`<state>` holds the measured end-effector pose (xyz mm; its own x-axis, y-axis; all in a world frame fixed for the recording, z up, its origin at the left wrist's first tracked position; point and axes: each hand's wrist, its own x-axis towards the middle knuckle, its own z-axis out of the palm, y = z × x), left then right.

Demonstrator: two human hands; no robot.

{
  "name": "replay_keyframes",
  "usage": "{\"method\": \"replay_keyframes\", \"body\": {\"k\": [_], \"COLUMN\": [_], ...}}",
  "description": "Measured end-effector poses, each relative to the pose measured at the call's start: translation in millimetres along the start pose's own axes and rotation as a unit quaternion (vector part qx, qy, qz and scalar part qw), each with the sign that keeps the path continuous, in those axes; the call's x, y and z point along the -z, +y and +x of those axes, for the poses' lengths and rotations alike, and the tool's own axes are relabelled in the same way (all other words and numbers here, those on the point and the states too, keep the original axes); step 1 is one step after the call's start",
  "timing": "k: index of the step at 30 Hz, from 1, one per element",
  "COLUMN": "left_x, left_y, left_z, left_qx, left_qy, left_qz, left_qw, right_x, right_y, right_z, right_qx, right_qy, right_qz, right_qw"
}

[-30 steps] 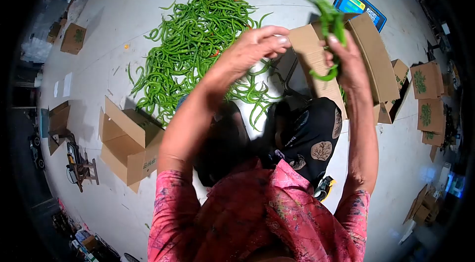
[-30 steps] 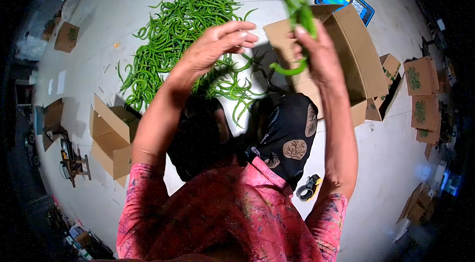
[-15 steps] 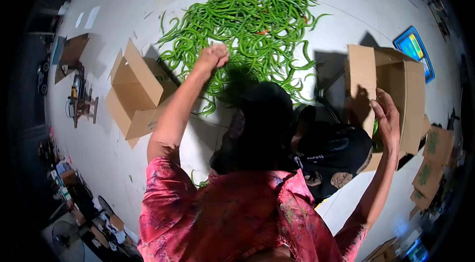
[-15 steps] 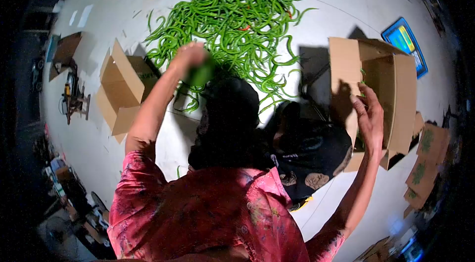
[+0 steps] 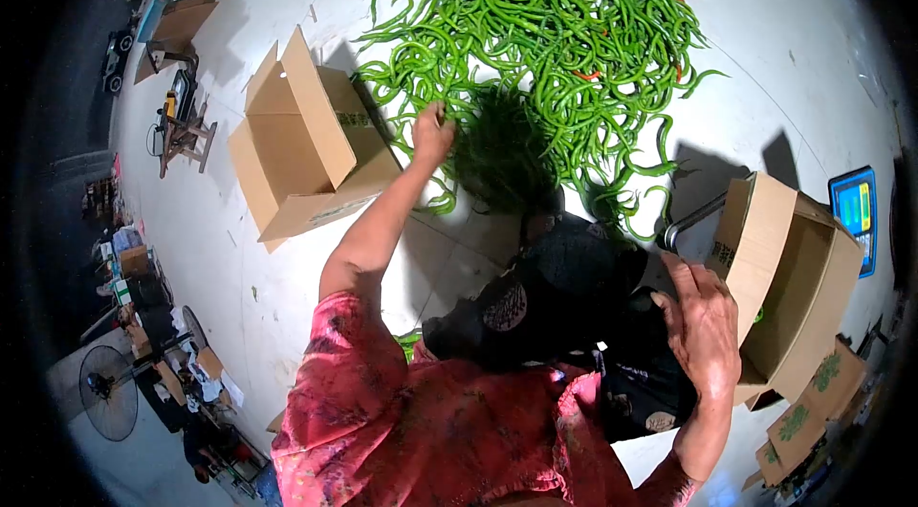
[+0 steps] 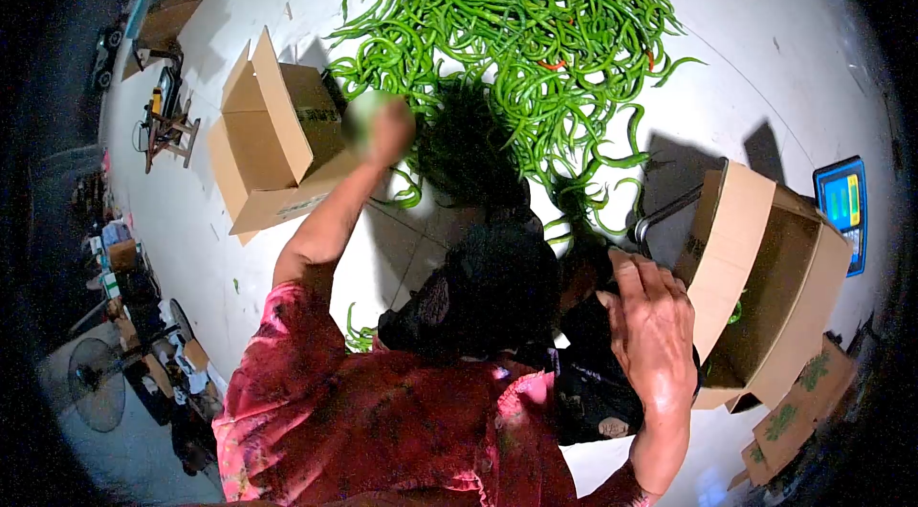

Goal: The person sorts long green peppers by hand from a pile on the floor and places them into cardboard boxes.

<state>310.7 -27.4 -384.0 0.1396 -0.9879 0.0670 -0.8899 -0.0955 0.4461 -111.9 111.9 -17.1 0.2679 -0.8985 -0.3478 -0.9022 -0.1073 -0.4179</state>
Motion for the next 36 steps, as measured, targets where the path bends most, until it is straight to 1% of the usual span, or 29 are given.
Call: {"method": "replay_keyframes", "body": {"k": [1, 3, 4, 5, 8, 9, 12, 13, 15, 17, 18, 19, 22, 23, 24, 25, 28, 29, 30, 33, 36], "left_x": [-8, -42, -14, 18, 24, 28, 1, -8, -24, -43, -66, -103, -76, -48, -35, -38, -42, -50, -54, -51, -41], "left_y": [-12, -54, -19, 21, 35, 43, 36, 34, 25, 14, -7, -42, -5, 27, 43, 39, 32, 34, 40, 34, 30], "left_z": [18, 48, 63, 77, 97, 107, 133, 147, 159, 164, 163, 158, 151, 157, 161, 168, 172, 164, 159, 162, 154], "left_qx": [0.019, 0.054, 0.177, 0.301, 0.280, 0.318, 0.375, 0.412, 0.441, 0.449, 0.399, 0.344, 0.293, 0.325, 0.355, 0.369, 0.402, 0.386, 0.374, 0.356, 0.329], "left_qy": [0.007, 0.022, -0.028, -0.066, -0.053, -0.094, -0.122, -0.171, -0.189, -0.177, -0.182, -0.187, -0.174, -0.166, -0.157, -0.164, -0.149, -0.100, -0.073, -0.109, -0.074], "left_qz": [-0.002, -0.001, -0.067, -0.117, -0.060, -0.061, 0.001, 0.043, 0.043, 0.023, 0.096, 0.168, 0.209, 0.173, 0.135, 0.131, 0.078, 0.096, 0.129, 0.159, 0.094], "left_qw": [1.000, 0.998, 0.982, 0.944, 0.957, 0.942, 0.919, 0.894, 0.876, 0.875, 0.894, 0.905, 0.917, 0.915, 0.912, 0.906, 0.900, 0.912, 0.915, 0.914, 0.937], "right_x": [-1, -1, -2, -3, 2, 3, 3, 3, 5, 5, 5, 6, 6, 6, 6, 12, 12, 12, 13, 15, 13], "right_y": [2, 6, 9, 12, 12, 14, 18, 20, 21, 21, 19, 17, 18, 19, 20, 24, 25, 24, 24, 24, 27], "right_z": [2, 6, 9, 10, 19, 21, 28, 30, 35, 40, 42, 44, 48, 49, 50, 49, 52, 52, 53, 52, 50], "right_qx": [-0.003, -0.017, -0.023, -0.022, -0.048, -0.059, -0.066, -0.067, -0.061, -0.071, -0.069, -0.068, -0.060, -0.055, -0.052, -0.035, -0.024, -0.023, -0.021, -0.030, -0.024], "right_qy": [0.000, -0.012, -0.018, -0.012, -0.033, -0.043, -0.061, -0.064, -0.077, -0.082, -0.082, -0.084, -0.089, -0.092, -0.093, -0.096, -0.088, -0.085, -0.080, -0.080, -0.070], "right_qz": [-0.013, 0.003, 0.012, 0.012, 0.026, 0.027, 0.027, 0.021, 0.023, 0.043, 0.044, 0.046, 0.052, 0.060, 0.066, 0.043, 0.057, 0.057, 0.057, 0.063, 0.062], "right_qw": [1.000, 1.000, 1.000, 1.000, 0.998, 0.997, 0.996, 0.996, 0.995, 0.993, 0.993, 0.993, 0.993, 0.992, 0.992, 0.994, 0.994, 0.995, 0.995, 0.994, 0.995]}}
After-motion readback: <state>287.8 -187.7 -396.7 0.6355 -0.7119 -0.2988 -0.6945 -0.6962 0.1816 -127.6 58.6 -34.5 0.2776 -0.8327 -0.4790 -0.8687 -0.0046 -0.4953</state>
